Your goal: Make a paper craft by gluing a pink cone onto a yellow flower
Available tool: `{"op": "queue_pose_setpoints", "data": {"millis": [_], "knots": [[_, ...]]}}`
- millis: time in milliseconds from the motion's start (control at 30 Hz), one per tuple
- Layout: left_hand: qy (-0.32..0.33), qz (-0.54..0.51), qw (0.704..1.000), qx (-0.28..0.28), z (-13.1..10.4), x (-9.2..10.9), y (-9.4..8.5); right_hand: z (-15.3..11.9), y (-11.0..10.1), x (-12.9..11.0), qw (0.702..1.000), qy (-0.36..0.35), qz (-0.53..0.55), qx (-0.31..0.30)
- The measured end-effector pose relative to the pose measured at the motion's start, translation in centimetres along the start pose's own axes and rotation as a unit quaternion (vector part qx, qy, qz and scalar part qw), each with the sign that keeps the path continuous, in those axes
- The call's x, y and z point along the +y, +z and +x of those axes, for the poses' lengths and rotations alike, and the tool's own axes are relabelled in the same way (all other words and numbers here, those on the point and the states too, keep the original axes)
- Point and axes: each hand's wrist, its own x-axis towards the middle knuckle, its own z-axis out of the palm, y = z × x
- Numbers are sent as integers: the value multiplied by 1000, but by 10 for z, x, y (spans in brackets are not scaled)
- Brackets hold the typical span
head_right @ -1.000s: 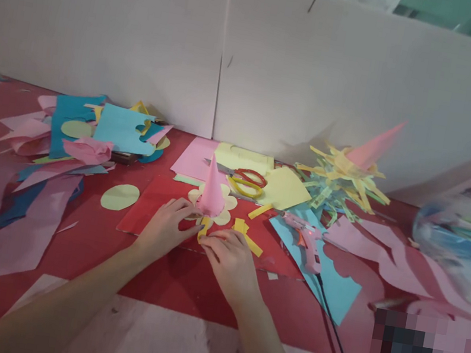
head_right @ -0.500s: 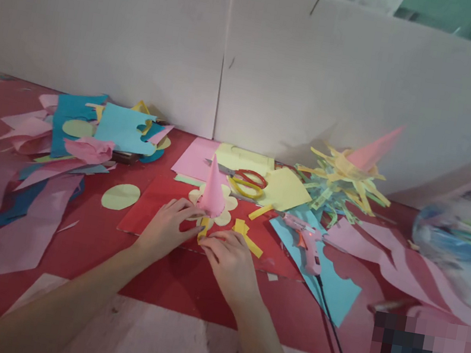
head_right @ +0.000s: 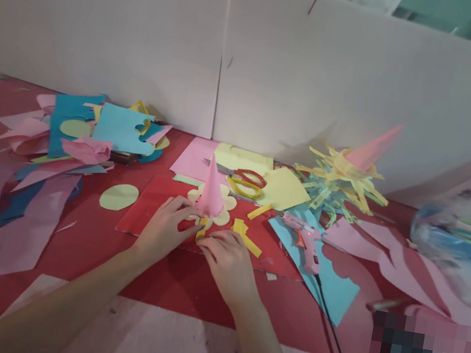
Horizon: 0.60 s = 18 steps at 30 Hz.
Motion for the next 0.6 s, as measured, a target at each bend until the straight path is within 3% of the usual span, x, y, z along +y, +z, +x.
{"op": "queue_pose_setpoints", "data": {"millis": [600], "knots": [[-13, 16, 999, -40, -2, -4, 6, 1, -1, -3, 999, 21, 20, -25]]}}
